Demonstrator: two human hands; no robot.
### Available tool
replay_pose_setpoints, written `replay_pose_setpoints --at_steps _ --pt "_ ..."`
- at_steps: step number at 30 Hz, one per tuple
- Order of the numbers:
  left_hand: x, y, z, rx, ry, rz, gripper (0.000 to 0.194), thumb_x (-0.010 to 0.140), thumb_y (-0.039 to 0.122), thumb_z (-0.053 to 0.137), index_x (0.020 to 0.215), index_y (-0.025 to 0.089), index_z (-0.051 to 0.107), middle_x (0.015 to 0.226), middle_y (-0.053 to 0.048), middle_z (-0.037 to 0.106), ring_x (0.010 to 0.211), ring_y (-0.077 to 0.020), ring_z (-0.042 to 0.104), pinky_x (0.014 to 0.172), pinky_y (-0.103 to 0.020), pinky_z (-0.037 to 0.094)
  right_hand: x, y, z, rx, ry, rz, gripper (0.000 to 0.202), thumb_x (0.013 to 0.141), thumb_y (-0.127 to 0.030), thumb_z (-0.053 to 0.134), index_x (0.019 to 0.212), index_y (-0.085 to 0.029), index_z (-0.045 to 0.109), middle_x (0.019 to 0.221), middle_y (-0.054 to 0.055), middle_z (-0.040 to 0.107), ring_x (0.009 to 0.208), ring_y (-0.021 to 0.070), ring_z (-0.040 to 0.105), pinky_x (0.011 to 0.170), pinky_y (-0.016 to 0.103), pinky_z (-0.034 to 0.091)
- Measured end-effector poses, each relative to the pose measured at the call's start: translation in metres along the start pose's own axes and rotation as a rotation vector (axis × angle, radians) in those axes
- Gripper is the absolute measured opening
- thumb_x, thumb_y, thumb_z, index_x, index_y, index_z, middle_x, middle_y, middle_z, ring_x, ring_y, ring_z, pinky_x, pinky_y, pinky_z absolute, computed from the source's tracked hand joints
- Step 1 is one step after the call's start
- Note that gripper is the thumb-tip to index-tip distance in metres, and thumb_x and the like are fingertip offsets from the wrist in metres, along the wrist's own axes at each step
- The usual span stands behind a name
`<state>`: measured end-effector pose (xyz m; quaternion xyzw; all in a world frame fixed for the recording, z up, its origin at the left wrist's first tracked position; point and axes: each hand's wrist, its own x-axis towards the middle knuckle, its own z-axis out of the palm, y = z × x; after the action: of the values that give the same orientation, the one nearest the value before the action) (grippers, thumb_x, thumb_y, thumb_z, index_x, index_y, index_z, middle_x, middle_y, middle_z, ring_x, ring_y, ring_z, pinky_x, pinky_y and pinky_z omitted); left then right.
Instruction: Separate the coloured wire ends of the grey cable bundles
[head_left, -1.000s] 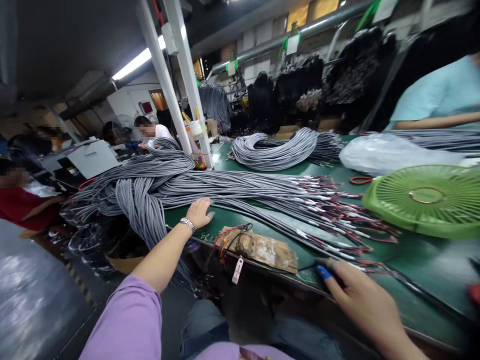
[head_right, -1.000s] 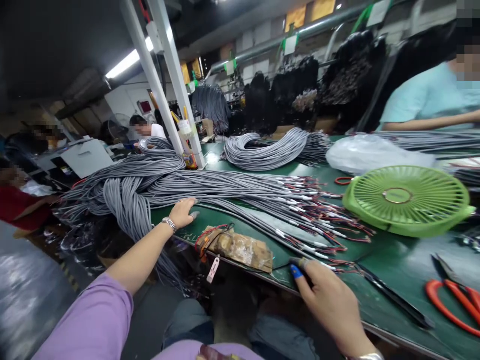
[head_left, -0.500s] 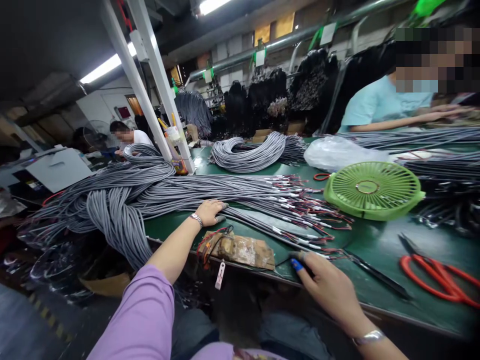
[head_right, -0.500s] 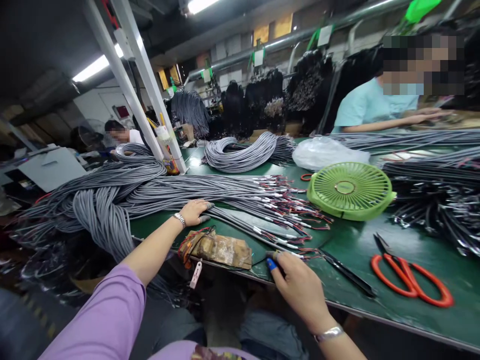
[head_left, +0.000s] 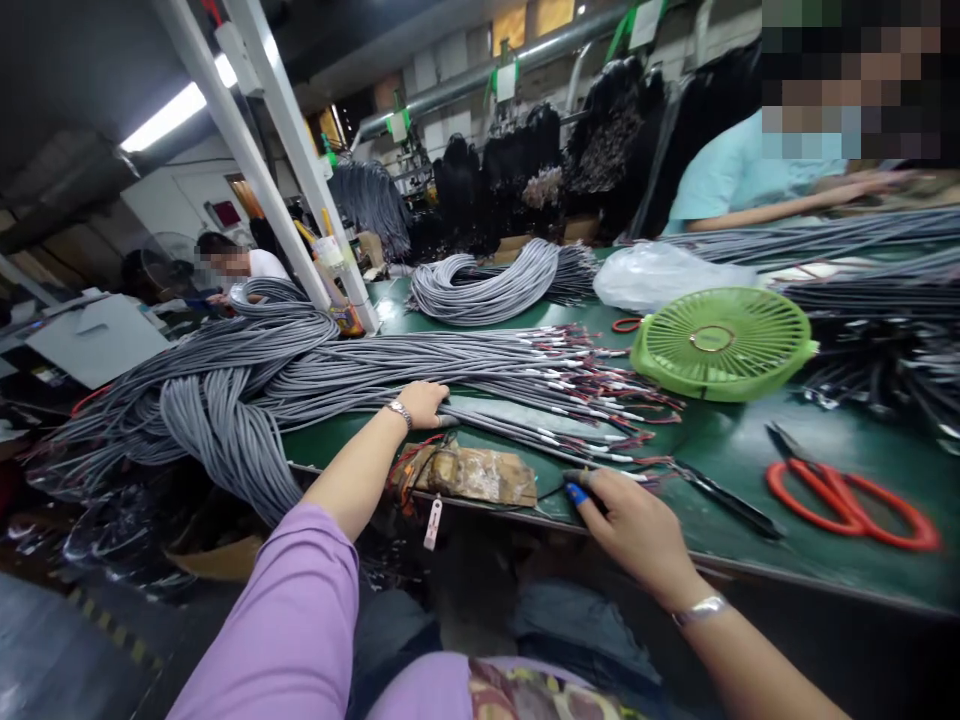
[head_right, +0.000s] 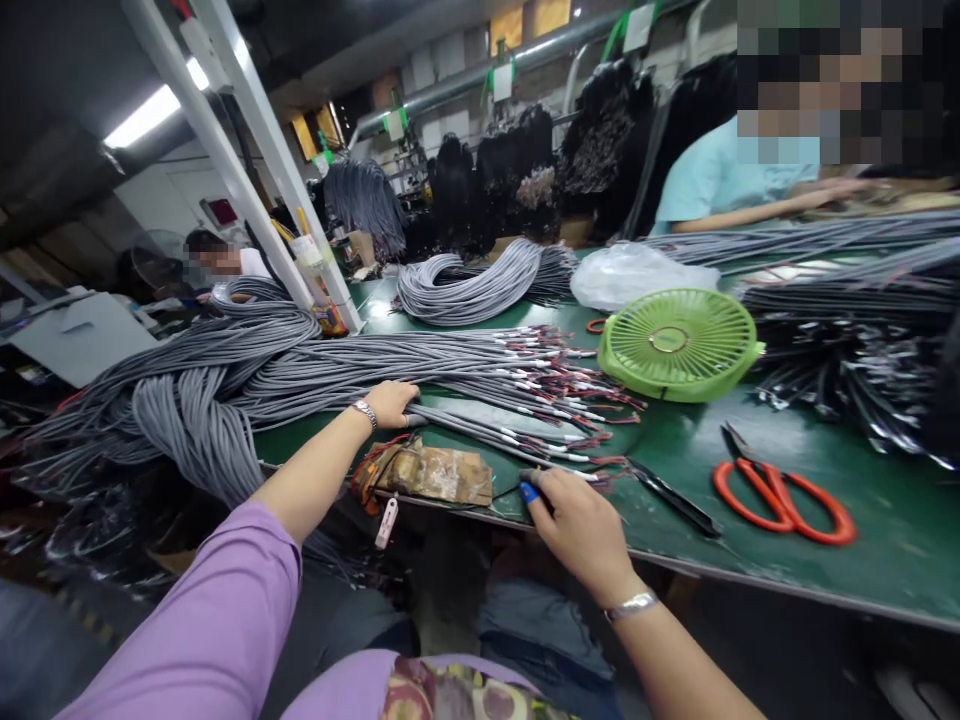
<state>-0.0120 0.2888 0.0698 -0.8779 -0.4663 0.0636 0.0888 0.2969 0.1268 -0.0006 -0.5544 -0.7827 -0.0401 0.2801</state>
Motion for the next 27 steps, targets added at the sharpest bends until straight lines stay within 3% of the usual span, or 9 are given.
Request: replay_pose_setpoints --at_steps 5,11,17,20,24,27 --pt "-0.002 0.011 -0.003 0.039 -0.025 -0.028 0.041 0.075 0.043 0.056 0.104 0.014 0.056 0.095 -0.015 0.067 0.090 -0.0302 0.063 0.078 -0.038 0.047 0.002 -0.006 -0.005 0.034 -0.017 0.038 0.023 0.090 -0.028 0.045 0.096 -0.018 0.065 0.085 0.006 0.065 0.083 0.0204 0.059 0.071 0.029 0.043" --pt "-0.001 0.014 -0.009 0.054 -0.070 -0.008 0.044 0.070 0.028 0.059 0.112 0.017 0.054 0.108 -0.014 0.065 0.094 -0.0273 0.064 0.079 -0.035 0.047 0.003 -0.009 -0.010 0.045 -0.048 0.078 0.021 0.088 -0.023 0.047 0.097 -0.019 0.065 0.089 0.006 0.065 0.086 0.0193 0.058 0.075 0.028 0.042" --pt "-0.003 0.020 -0.017 0.020 -0.112 -0.058 0.035 0.066 0.023 0.059 0.101 0.020 0.061 0.090 -0.010 0.070 0.087 -0.0273 0.065 0.076 -0.035 0.047 0.004 -0.008 -0.008 0.031 -0.041 0.076 0.021 0.088 -0.024 0.046 0.097 -0.019 0.065 0.089 0.006 0.066 0.086 0.0198 0.060 0.074 0.029 0.042" --pt "-0.012 0.024 -0.026 -0.034 -0.041 -0.123 0.023 0.066 0.023 0.059 0.088 0.021 0.063 0.092 -0.008 0.070 0.090 -0.0270 0.064 0.078 -0.035 0.046 0.003 -0.006 -0.005 0.017 -0.009 0.054 0.023 0.089 -0.026 0.044 0.095 -0.019 0.065 0.087 0.006 0.066 0.084 0.0203 0.060 0.072 0.029 0.043" --pt "-0.035 0.026 -0.044 -0.146 0.144 -0.255 0.025 0.072 0.023 0.053 0.095 0.022 0.062 0.097 -0.006 0.069 0.094 -0.0244 0.062 0.079 -0.032 0.045 0.002 -0.002 0.001 0.005 0.036 0.003 0.025 0.088 -0.030 0.043 0.092 -0.019 0.065 0.083 0.007 0.066 0.079 0.0213 0.061 0.065 0.030 0.043" --pt "-0.061 0.028 -0.052 -0.240 0.262 -0.344 0.020 0.076 0.025 0.051 0.093 0.021 0.061 0.089 -0.004 0.069 0.086 -0.0210 0.062 0.074 -0.030 0.046 0.001 0.000 0.005 0.013 0.037 -0.028 0.024 0.086 -0.032 0.043 0.084 -0.020 0.063 0.076 0.006 0.064 0.071 0.0227 0.060 0.056 0.031 0.040"
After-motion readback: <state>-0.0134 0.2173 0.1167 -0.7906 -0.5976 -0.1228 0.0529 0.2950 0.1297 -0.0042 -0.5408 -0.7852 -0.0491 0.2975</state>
